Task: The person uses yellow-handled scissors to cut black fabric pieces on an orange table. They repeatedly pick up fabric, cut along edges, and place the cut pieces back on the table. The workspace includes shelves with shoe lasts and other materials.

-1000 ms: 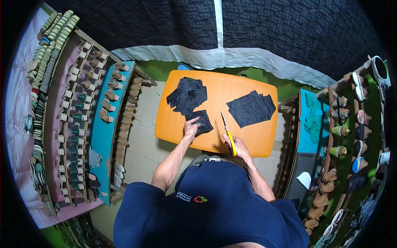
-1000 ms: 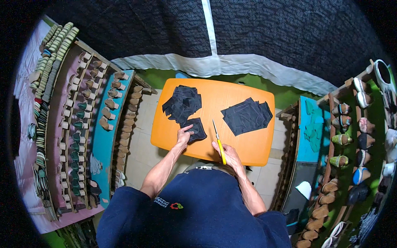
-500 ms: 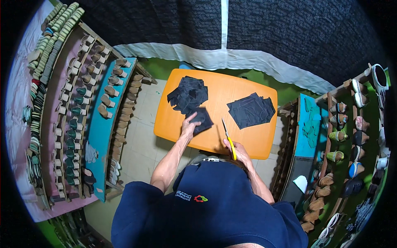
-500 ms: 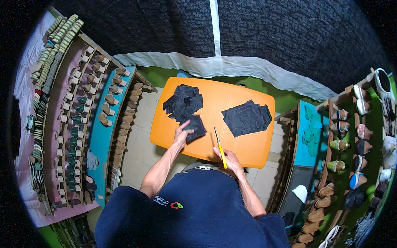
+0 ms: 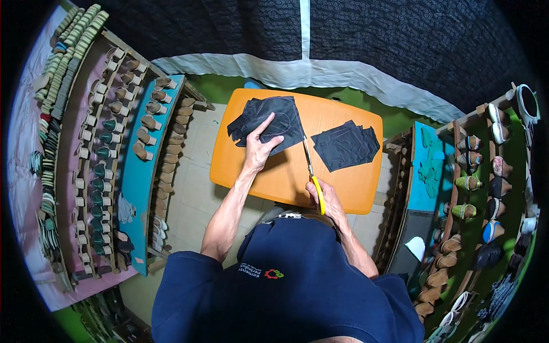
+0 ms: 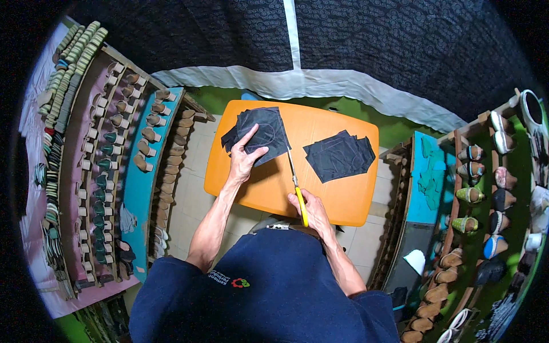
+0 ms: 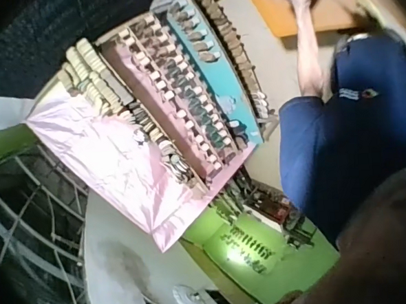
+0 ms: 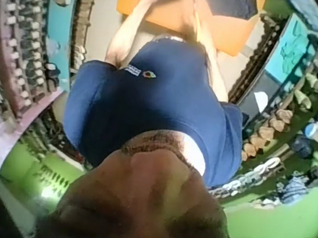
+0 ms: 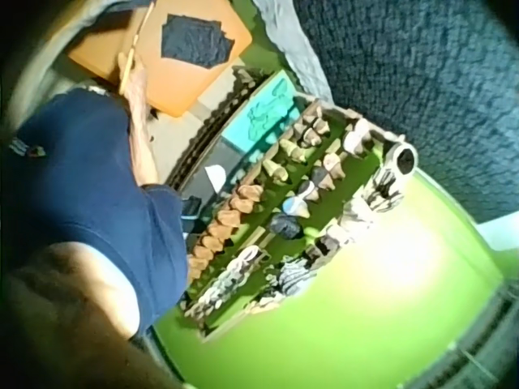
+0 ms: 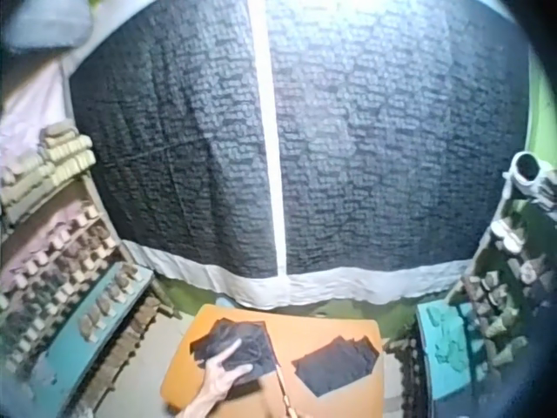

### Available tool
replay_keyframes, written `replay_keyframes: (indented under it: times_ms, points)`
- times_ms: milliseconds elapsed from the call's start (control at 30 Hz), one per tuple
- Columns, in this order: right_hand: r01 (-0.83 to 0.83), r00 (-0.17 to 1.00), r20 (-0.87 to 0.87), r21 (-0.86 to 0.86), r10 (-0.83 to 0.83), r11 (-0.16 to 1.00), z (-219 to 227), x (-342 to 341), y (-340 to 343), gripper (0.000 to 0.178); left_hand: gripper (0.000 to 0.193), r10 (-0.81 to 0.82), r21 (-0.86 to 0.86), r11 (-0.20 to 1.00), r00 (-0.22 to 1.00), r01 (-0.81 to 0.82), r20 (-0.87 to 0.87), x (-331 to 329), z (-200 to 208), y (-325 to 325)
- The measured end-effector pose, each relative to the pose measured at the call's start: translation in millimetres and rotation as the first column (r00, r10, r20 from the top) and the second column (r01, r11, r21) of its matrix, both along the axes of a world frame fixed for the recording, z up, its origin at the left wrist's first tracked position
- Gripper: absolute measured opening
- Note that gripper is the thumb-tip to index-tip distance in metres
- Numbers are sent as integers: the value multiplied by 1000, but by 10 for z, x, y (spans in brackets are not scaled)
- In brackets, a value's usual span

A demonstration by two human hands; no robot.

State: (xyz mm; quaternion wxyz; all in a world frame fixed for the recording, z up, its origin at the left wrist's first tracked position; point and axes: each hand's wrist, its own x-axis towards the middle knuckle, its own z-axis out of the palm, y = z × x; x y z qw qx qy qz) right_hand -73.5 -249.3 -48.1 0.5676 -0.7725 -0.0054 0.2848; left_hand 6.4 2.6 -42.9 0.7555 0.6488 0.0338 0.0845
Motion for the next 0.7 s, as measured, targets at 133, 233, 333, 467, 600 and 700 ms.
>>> replay_keyframes:
  times_ms: [133,233,333,467,600,700]
  points:
    - [24,1000,-13,-7,-24,1000,-19,73,19,63,72,7,-2,1000,1000,-7,3,-1,2,-29]
    - [48,998,-37,12,-48,999,16,96,37,64,73,-3,6,1000,1000,3,-4,-2,-12,-31]
    - [48,998,-32,5,-48,999,-65,119,33,64,74,-16,4,1000,999,16,-28,-16,-24,-36]
    - [54,997,-57,25,-52,998,-98,144,38,64,74,-33,-27,999,998,32,-49,-21,-97,-31]
    - [72,996,-58,30,-70,997,-78,157,46,63,74,-38,-67,997,997,34,-60,-28,-141,-40]
    - [85,994,-70,49,-82,995,-95,154,47,63,73,-39,-71,997,997,35,-66,-28,-121,-49]
